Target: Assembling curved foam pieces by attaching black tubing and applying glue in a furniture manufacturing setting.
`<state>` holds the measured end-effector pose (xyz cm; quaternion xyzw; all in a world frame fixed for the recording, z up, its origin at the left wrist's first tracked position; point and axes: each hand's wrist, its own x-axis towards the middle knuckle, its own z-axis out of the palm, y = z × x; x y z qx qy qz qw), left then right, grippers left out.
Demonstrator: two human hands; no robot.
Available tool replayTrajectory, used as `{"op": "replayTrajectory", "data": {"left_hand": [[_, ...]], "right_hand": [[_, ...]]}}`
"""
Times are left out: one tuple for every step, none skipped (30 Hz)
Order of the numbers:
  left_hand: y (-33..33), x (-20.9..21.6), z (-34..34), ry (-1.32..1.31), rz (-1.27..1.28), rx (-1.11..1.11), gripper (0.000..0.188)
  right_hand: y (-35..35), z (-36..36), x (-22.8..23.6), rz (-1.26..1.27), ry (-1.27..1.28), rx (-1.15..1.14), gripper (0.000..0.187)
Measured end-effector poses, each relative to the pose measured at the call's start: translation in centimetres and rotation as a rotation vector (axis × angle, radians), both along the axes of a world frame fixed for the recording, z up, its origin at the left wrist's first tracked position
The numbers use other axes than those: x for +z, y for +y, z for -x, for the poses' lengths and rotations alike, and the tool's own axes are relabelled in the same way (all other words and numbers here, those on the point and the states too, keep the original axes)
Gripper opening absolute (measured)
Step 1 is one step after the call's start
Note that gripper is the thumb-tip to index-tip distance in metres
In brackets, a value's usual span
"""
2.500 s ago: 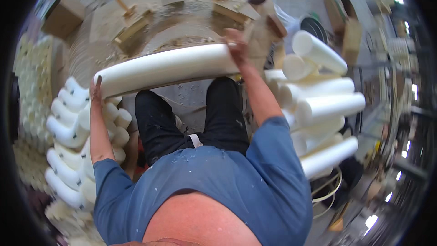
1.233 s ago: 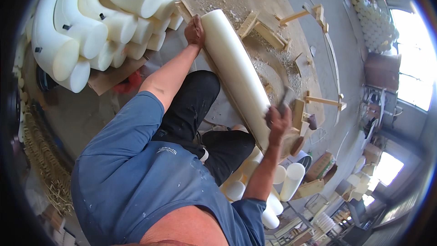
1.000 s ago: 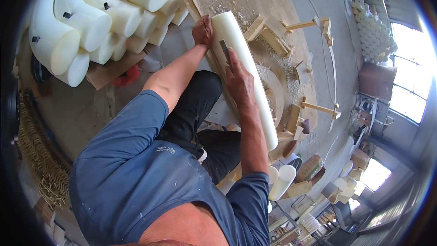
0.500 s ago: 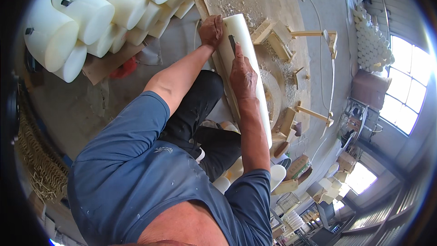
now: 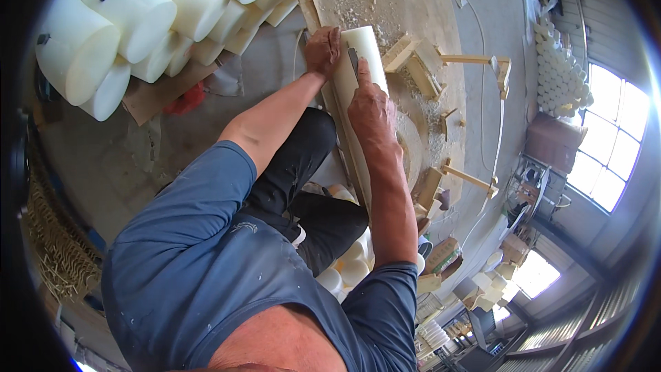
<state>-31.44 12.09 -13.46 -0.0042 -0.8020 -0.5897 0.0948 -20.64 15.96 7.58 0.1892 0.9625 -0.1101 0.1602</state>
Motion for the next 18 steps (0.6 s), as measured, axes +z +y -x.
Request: {"op": "replayTrajectory", "data": {"left_hand": [[0.0,0.0,0.2,0.022,0.007,0.012,0.029],[0.4,0.3,0.0,0.043,0.004,0.014,0.029],[0.7,0.6,-0.3,0.041,-0.006,0.010,0.029],[0.9,0.8,-0.5,0.017,-0.027,-0.009,0.028],[0.7,0.8,-0.3,-0.005,-0.042,-0.022,0.027],[0.9,0.9,-0.2,-0.006,-0.047,-0.022,0.027],[1.3,1.1,0.0,0.011,-0.036,-0.031,0.027],[0.3,0.1,-0.3,0.010,0.003,-0.024,0.026],[0.0,-0.1,0.0,-0.001,0.013,-0.016,0.026],[-0.2,-0.2,0.4,0.018,0.013,0.020,0.026],[0.0,0.1,0.0,0.031,0.002,0.038,0.027],[0.1,0.5,0.0,0.014,0.004,0.011,0.026],[0.0,0.9,-0.3,0.001,0.003,0.001,0.026],[0.5,1.4,-0.3,0.008,-0.015,-0.004,0.026],[0.7,1.5,-0.1,0.020,-0.028,0.003,0.026],[0.8,1.6,0.1,0.023,-0.034,0.000,0.026],[0.5,1.1,-0.1,0.010,-0.045,0.022,0.026],[0.7,1.2,0.2,0.005,-0.066,0.044,0.027]], "right_hand": [[-0.2,1.0,-0.3,0.002,-0.001,0.007,0.061],[-0.2,2.3,-0.6,-0.031,-0.030,0.017,0.061],[0.1,3.4,-0.9,-0.064,-0.060,0.025,0.060],[0.3,4.2,-1.4,-0.074,-0.063,0.019,0.060],[0.1,5.3,-2.1,-0.103,-0.086,0.036,0.060],[0.2,5.7,-2.4,-0.134,-0.110,0.050,0.060],[0.7,5.4,-2.2,-0.140,-0.112,0.048,0.060],[0.2,5.1,-2.1,-0.129,-0.142,0.075,0.061],[0.0,4.8,-1.4,-0.130,-0.164,0.096,0.062],[-0.2,4.3,-0.7,-0.140,-0.153,0.121,0.064],[-0.2,3.2,0.5,-0.137,-0.172,0.114,0.064],[-0.1,2.6,1.7,-0.133,-0.174,0.097,0.064],[-0.1,2.0,2.1,-0.128,-0.175,0.081,0.065],[0.2,1.6,2.0,-0.140,-0.156,0.062,0.064],[0.3,2.0,1.2,-0.145,-0.155,0.058,0.064],[0.5,2.6,0.0,-0.145,-0.153,0.041,0.063],[0.7,3.0,-1.6,-0.141,-0.154,0.025,0.062],[0.7,3.6,-3.0,-0.148,-0.089,0.027,0.060]]}}
